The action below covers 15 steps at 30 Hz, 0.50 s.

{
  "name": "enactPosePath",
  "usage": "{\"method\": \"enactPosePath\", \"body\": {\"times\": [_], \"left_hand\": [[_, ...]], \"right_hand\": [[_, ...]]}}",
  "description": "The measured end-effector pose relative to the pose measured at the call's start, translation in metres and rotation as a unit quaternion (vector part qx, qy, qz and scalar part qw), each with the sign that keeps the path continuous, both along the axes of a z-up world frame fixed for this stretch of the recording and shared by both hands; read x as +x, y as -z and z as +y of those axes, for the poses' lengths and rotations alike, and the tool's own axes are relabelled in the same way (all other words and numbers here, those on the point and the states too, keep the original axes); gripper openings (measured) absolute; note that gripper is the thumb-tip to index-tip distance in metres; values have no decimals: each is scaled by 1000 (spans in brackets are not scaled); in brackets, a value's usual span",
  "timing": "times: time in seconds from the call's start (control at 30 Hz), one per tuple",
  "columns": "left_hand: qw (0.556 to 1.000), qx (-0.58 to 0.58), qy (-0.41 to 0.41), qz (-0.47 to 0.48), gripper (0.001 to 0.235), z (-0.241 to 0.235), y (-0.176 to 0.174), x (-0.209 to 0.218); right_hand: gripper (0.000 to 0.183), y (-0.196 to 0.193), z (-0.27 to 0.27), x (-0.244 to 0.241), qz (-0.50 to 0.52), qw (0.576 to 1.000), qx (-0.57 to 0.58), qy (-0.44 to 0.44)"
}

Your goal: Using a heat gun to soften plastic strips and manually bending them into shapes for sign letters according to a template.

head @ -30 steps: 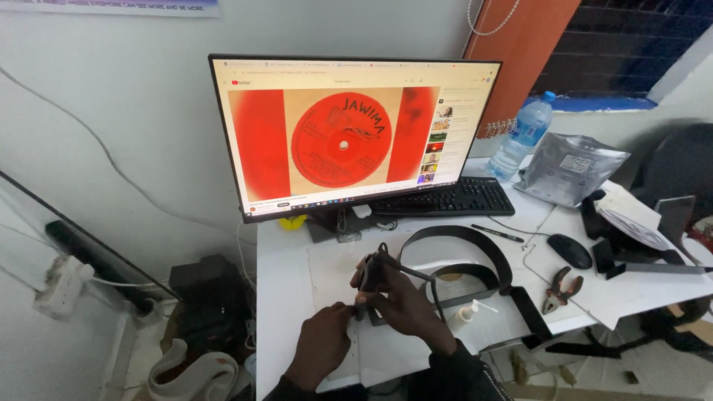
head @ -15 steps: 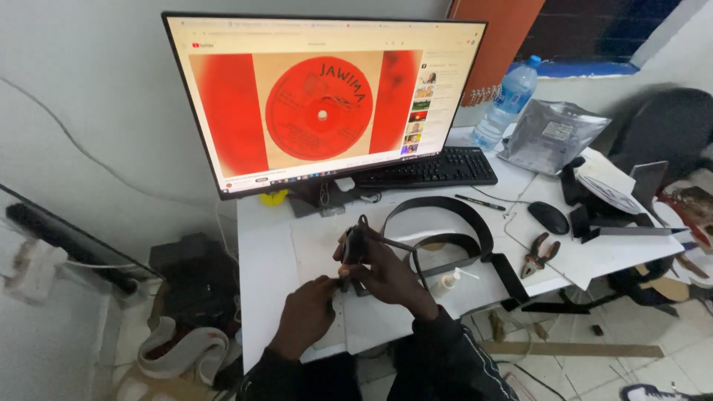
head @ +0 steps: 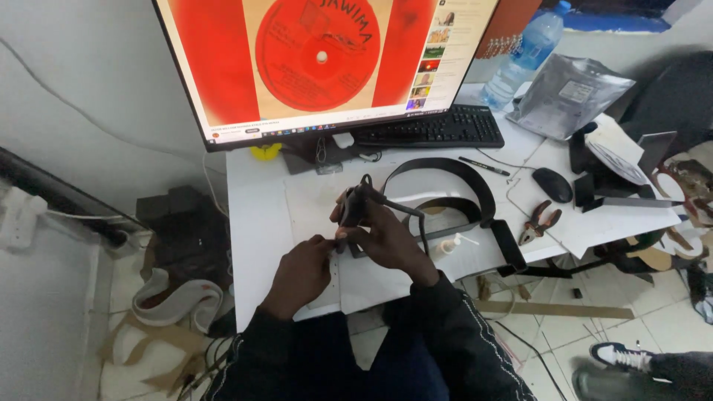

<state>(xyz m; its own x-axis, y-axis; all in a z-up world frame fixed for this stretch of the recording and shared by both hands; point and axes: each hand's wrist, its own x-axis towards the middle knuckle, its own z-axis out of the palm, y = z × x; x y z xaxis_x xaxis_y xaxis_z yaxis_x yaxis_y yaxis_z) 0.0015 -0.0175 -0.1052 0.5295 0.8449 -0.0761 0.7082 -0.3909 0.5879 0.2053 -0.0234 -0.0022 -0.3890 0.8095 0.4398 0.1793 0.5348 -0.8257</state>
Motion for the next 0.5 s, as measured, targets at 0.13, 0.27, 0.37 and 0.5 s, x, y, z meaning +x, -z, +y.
{"method": "enactPosePath", "body": {"times": [0.13, 0.27, 0.37, 0.5], "left_hand": [[1000, 7, -10, 15, 44, -2, 9, 2], [1000, 16, -2, 14, 46, -5, -6, 0], [1000, 12, -15, 5, 49, -7, -1, 1], [1000, 28, -7, 7, 49, -5, 1, 1]], "right_hand": [[23, 4, 1, -1, -10, 1000, 8, 8], [24, -5, 0, -2, -7, 1000, 21, 5], [24, 2, 2, 0, 9, 1000, 0, -5], [27, 7, 6, 1, 10, 1000, 10, -11]]}}
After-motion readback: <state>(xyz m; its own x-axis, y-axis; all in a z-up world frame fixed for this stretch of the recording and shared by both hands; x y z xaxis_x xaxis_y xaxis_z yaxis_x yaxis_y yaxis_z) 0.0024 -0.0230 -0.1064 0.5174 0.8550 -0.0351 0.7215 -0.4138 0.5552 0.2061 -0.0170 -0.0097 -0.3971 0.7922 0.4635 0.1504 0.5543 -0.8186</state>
